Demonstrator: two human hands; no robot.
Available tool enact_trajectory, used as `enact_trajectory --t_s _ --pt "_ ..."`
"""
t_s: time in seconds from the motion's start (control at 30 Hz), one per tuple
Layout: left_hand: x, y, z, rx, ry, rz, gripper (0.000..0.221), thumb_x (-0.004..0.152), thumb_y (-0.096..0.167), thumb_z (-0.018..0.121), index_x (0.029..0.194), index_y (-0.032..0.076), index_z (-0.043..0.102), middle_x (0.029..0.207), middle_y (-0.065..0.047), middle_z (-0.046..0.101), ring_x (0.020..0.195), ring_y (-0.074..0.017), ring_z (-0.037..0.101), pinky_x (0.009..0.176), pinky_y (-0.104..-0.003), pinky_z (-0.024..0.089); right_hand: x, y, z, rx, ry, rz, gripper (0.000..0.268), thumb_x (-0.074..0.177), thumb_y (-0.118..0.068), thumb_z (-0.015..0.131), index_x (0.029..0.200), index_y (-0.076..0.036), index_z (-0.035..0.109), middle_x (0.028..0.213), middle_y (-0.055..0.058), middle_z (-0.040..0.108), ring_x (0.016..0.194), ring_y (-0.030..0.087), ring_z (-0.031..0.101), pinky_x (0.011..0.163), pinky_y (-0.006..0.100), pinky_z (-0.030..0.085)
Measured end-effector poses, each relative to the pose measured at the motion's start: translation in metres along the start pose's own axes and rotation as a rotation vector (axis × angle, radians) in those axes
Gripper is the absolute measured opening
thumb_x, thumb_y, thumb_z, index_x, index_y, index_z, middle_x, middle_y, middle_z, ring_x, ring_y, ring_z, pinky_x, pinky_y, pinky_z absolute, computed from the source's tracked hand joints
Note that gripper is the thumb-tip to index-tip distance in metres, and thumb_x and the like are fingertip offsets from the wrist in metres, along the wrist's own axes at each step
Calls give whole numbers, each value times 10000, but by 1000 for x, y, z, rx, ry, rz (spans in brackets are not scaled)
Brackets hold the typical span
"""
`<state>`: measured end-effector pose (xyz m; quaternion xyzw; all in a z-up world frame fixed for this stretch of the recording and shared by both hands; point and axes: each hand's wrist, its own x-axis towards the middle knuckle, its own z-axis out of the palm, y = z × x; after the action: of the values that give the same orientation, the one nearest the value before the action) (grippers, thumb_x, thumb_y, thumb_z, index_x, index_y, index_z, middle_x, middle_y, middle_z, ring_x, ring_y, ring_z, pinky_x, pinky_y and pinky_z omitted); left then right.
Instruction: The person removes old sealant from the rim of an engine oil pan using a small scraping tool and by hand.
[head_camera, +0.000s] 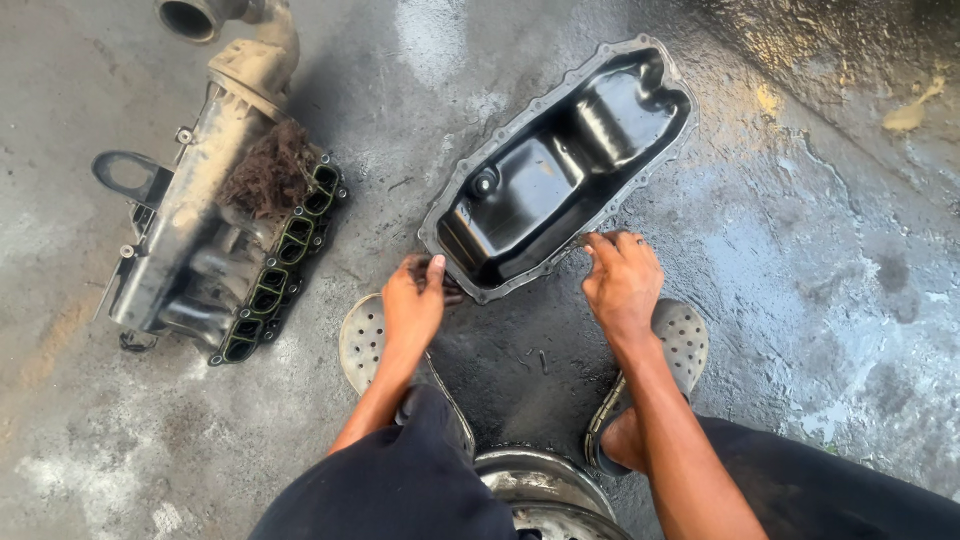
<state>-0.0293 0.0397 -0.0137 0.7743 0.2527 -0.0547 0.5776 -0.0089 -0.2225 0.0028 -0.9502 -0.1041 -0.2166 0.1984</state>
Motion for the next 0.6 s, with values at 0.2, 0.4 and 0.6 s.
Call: enact_trajectory --t_s 0.2,0.4,0.6 --pt "-1 -12 13 -74 23 0 249 1013 183 602 1070 -58 616 848 -166 733 695 -197 745 597 -323 616 12 14 -8 -93 -103 -130 261 823 77 673 998 -68 803 933 45 711 765 184 573 668 349 433" --pt "-2 -5 12 -91 33 14 225 999 179 599 1047 -41 602 863 -165 734 716 -208 736 633 -357 606 17 18 -13 -89 -167 -261 275 822 72 669 1001 -78 814 935 39 717 796 185 570 682 343 434" --pt "-3 1 9 29 51 14 225 1014 176 614 1071 -41 623 863 -181 749 719 -212 741 667 -347 587 3 25 4 -104 -87 -223 202 883 49 666 994 -58 798 971 71 729 802 181 569 700 339 460"
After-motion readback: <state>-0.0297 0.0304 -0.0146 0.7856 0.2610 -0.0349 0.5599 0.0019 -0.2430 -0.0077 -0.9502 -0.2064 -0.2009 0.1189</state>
